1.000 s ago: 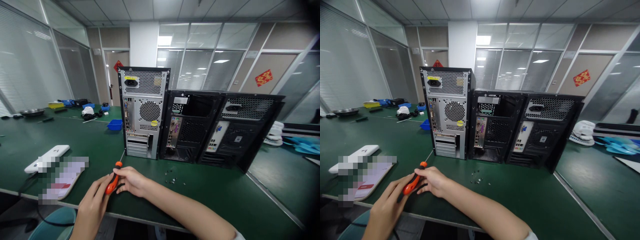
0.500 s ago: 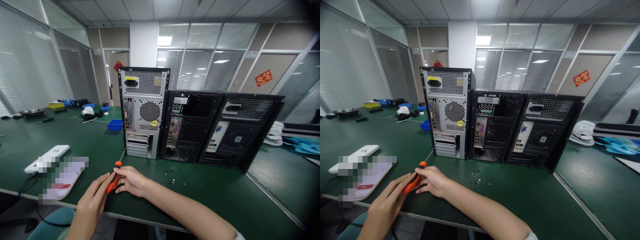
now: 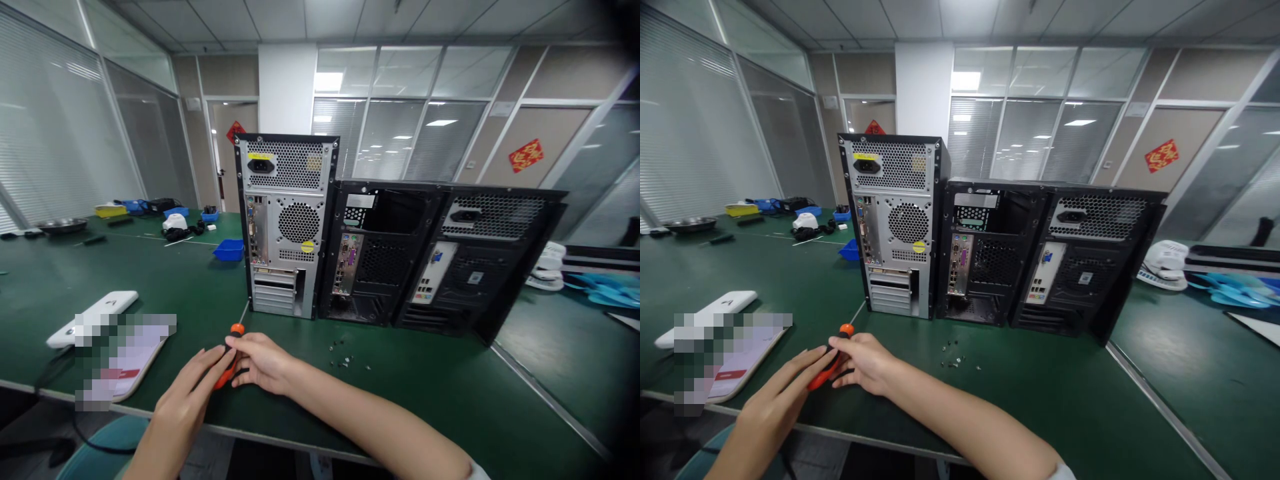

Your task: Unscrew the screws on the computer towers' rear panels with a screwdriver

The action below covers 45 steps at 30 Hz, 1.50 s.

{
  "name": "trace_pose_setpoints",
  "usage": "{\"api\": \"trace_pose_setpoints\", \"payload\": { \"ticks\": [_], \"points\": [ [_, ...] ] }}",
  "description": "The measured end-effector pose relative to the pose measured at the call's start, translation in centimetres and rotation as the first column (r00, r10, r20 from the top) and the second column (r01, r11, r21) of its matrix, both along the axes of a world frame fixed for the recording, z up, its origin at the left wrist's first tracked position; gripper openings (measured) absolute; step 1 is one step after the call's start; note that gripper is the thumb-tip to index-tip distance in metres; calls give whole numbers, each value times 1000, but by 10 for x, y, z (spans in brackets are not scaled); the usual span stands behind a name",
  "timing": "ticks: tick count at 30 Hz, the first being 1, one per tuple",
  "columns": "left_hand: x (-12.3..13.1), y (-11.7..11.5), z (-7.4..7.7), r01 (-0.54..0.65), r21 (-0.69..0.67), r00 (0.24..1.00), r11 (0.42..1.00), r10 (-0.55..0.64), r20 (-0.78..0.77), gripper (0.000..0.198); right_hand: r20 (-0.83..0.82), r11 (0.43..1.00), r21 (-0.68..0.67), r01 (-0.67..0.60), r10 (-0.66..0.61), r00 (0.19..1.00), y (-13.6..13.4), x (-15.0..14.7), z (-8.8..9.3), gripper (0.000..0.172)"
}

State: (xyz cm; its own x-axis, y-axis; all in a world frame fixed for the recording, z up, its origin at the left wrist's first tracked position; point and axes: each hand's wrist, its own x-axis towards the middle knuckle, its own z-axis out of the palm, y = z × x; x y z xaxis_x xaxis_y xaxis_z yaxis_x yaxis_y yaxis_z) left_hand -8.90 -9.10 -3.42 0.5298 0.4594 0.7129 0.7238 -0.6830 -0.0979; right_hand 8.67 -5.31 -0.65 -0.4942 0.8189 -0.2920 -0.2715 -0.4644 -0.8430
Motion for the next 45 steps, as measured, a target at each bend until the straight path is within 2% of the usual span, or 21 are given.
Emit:
{"api": "trace_pose_setpoints", "payload": {
  "ticks": [7,16,22,28,33,38,42,45],
  "points": [
    [0,4,2,35,-77,999,996,-33,25,38,-9,1000,-1,-19,19,1000,1,1,-2,40],
    [-2,5,-2,66,-23,997,998,-66,-24,41,-48,1000,-23,-21,20,999,4,1,-8,37],
    [-4,6,-7,67,8,996,998,-66,-66,46,-84,1000,-5,-15,14,996,6,2,-11,51],
    [-1,4,-1,78,6,995,997,-78,-66,48,-112,1000,-6,5,-6,994,7,2,-14,66],
    [0,5,1,84,29,996,996,-83,-34,45,-130,1000,-11,3,-5,991,8,2,-13,64],
    [0,7,-2,90,58,995,994,-87,-46,44,-143,1000,-15,1,-3,990,7,2,-11,52],
    [2,7,-1,101,71,993,992,-97,-62,51,-147,1000,-21,9,-12,989,7,2,-11,48],
    [5,3,3,95,33,995,995,-94,-32,56,-147,1000,-25,14,-18,989,8,2,-12,46]
  ]
}}
